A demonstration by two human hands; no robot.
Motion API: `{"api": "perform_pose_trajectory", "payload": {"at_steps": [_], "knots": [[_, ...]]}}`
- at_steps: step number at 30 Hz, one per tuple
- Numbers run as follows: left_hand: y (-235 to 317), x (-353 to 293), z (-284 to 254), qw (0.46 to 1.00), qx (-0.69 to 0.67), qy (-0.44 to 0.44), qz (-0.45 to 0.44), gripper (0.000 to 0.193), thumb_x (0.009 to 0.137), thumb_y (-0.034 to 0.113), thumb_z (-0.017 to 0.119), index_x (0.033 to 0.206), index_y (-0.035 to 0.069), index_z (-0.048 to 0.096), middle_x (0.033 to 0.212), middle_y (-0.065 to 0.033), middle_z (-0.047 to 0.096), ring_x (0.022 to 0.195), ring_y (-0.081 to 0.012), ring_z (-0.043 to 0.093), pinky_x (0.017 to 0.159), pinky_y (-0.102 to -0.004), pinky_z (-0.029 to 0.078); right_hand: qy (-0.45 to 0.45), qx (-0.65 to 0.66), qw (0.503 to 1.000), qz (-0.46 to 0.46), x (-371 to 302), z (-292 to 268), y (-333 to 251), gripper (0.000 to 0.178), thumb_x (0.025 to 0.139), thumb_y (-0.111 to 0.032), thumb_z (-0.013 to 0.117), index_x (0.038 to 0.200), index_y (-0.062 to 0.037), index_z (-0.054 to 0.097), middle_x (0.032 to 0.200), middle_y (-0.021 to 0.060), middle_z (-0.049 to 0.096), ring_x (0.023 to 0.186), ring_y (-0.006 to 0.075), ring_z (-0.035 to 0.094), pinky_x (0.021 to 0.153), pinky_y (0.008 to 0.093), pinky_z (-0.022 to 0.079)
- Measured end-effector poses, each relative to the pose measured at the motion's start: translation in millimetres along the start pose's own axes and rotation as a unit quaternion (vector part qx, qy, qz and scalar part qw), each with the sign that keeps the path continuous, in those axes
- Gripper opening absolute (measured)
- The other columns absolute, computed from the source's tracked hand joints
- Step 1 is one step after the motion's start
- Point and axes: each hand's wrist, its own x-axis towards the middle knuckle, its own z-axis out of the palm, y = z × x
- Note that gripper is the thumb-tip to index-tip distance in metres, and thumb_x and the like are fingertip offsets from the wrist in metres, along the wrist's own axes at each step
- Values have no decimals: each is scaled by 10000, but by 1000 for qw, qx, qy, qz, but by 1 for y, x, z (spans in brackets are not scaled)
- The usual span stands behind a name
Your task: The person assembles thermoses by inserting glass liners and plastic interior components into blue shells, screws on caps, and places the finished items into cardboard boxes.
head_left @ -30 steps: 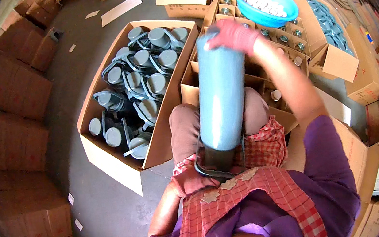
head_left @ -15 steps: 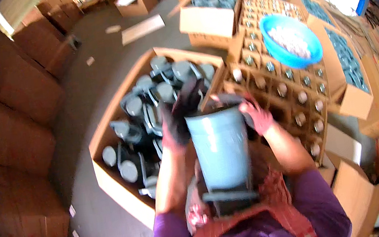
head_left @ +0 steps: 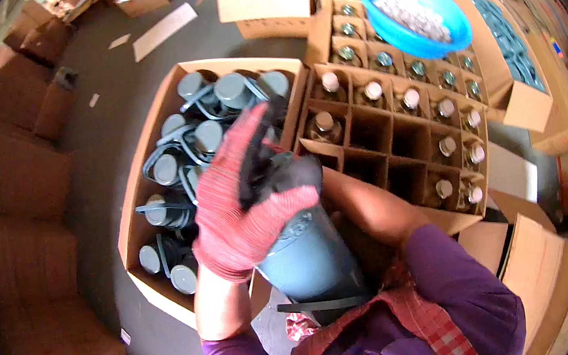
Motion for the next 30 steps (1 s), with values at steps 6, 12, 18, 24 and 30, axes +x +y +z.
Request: {"api": "perform_pose_trajectory", "payload": {"at_steps": [6, 12, 18, 24, 30], "knots": [[-26, -23, -33, 934, 65, 343, 82, 745, 838, 559, 472, 1273, -45, 425, 1278, -198, 468, 1169, -313, 467, 1002, -455, 361, 26, -166, 972, -163, -25, 69, -90, 633, 876, -495, 505, 1261, 5, 463, 1184, 49, 566, 974, 94, 505, 893, 248, 381], [-81, -29, -26, 986, -111, 96, 75, 863, 729, 539, 635, 1330, -18, 366, 1243, -199, 493, 1138, -299, 495, 974, -397, 376, 4, -279, 955, -100, -11, 46, -72, 580, 930, -495, 370, 1227, -16, 508, 1205, 82, 555, 1080, 165, 504, 980, 281, 326], [-69, 44, -33, 985, 142, 66, -79, 436, 606, 176, 817, 929, -25, 602, 754, -89, 637, 707, -101, 571, 677, -258, 468, 244, -688, 681, -58, -23, -36, -74, 360, 808, -273, 580, 1118, -89, 571, 1058, 170, 594, 961, 325, 573, 820, 385, 461], [-189, 37, -43, 961, 57, 270, -21, 272, 785, 169, 640, 999, 5, 597, 837, -74, 647, 760, -133, 593, 710, -275, 467, 200, -907, 353, 113, -57, -116, -86, 656, 677, -312, 707, 1247, -102, 460, 1115, 180, 523, 1002, 346, 534, 812, 441, 454], [-246, -6, -8, 818, -508, 157, -218, 466, 934, 399, 409, 1242, 57, 481, 1205, -92, 548, 1073, -208, 530, 932, -360, 412, 175, -915, 362, -28, -53, -69, -118, 711, 593, -295, 723, 1233, -123, 465, 1005, 175, 520, 930, 326, 538, 800, 425, 458]]}}
